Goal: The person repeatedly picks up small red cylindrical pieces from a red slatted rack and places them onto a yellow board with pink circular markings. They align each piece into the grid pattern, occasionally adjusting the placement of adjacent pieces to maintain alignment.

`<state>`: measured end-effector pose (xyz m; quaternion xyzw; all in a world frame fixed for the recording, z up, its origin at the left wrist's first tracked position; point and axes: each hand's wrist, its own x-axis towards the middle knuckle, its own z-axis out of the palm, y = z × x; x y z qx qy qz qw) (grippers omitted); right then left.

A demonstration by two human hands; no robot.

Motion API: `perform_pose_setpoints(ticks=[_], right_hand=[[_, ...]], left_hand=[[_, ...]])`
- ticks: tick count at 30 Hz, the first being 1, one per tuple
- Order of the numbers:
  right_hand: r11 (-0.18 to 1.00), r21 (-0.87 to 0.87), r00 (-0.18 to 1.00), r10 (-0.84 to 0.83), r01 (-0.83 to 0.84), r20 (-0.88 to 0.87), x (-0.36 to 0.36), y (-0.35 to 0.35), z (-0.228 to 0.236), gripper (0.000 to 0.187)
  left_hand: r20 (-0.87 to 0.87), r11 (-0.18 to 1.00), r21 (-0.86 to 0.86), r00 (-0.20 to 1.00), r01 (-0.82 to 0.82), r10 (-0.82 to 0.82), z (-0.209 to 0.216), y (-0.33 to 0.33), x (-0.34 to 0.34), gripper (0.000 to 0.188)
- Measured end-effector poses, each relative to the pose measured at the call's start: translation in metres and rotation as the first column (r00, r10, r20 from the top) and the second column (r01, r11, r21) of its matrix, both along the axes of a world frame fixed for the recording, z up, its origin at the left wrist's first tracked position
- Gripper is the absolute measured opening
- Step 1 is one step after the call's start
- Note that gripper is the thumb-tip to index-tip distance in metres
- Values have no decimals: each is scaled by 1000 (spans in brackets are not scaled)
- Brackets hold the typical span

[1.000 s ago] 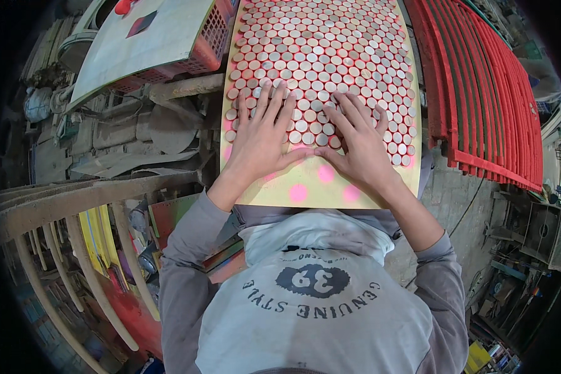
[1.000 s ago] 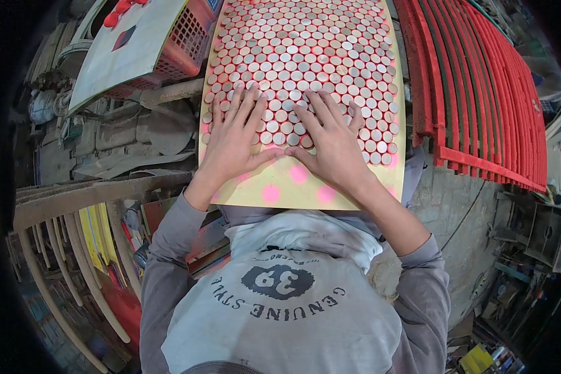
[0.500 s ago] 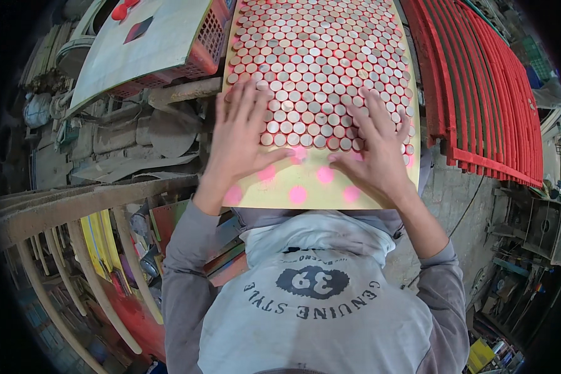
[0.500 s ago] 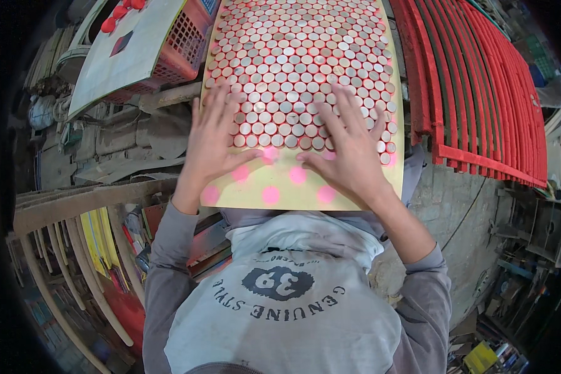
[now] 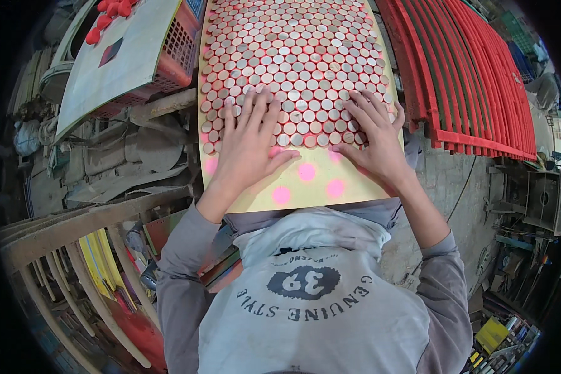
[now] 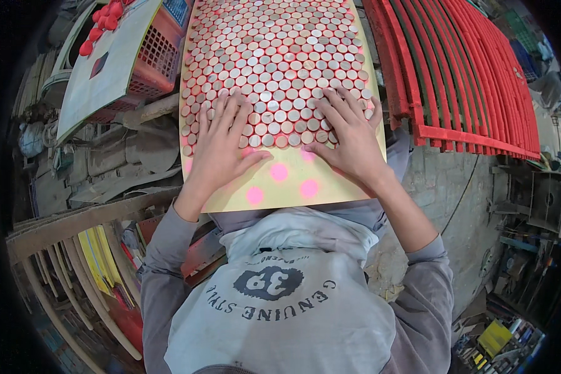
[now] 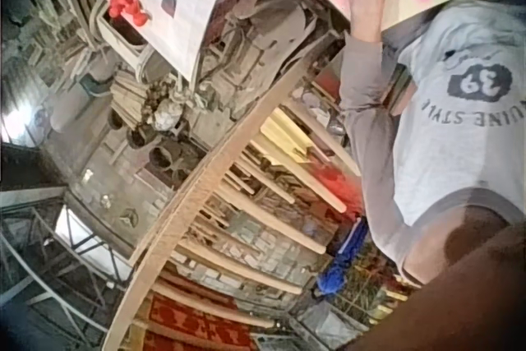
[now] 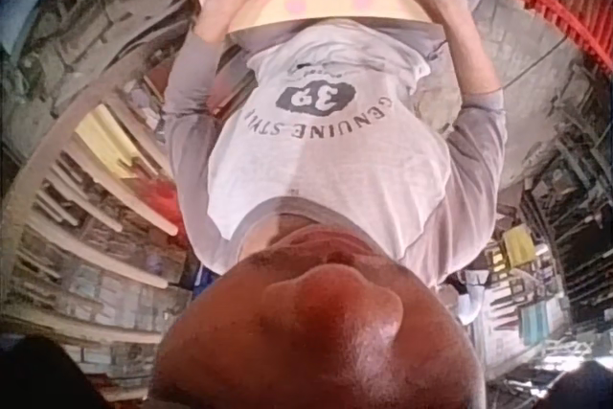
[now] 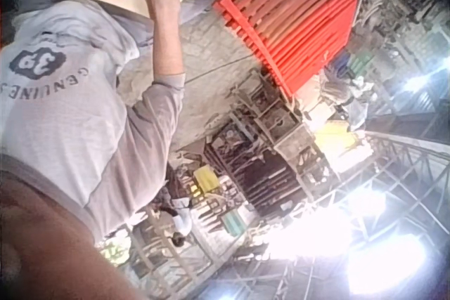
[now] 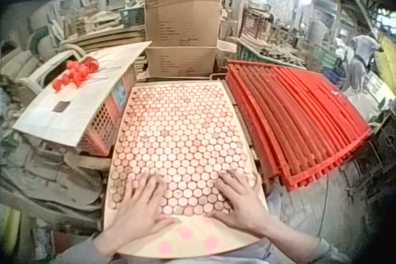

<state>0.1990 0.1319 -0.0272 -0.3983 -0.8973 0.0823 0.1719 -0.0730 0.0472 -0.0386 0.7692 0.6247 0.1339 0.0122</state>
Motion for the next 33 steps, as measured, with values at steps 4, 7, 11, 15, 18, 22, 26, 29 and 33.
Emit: perform_pose_setpoints(ticks=[4,7,11,15,18,22,26,29,33], right_hand=[[1000,16,1000,18,-18,-1,2,0,0,79],[1000,17,1000,26,-26,-1,5,-1,2,79],[1000,5,1000,19,-19,6,6,-2,4,80],[1000,-6,999,31,-31,-35,-2,-6,-1,82],[999,-8,998,45,-45,-36,-10,-7,2,83],[998,-13,997,59,-59,-50,-13,-3,0,83],[997,-24,997,66,-67,-41,-14,-1,1,82],[998,-29,998,60,-61,-32,-15,-2,0,82],[998,-39,998,47,-48,-31,-14,-5,5,81]], left_hand=[[-27,1000,2,1000,-13,14,-7,2,7,101],[3,999,24,999,-39,39,-13,2,8,101],[45,997,44,997,-59,57,-19,2,10,103],[90,996,52,994,-67,62,-11,5,21,106],[87,994,62,993,-87,81,-16,10,24,107],[82,994,63,993,-87,81,-17,11,25,108],[94,995,48,992,-88,84,-14,9,25,109],[103,995,26,991,-93,90,-12,7,22,111],[111,995,19,989,-101,98,-10,6,16,114]])
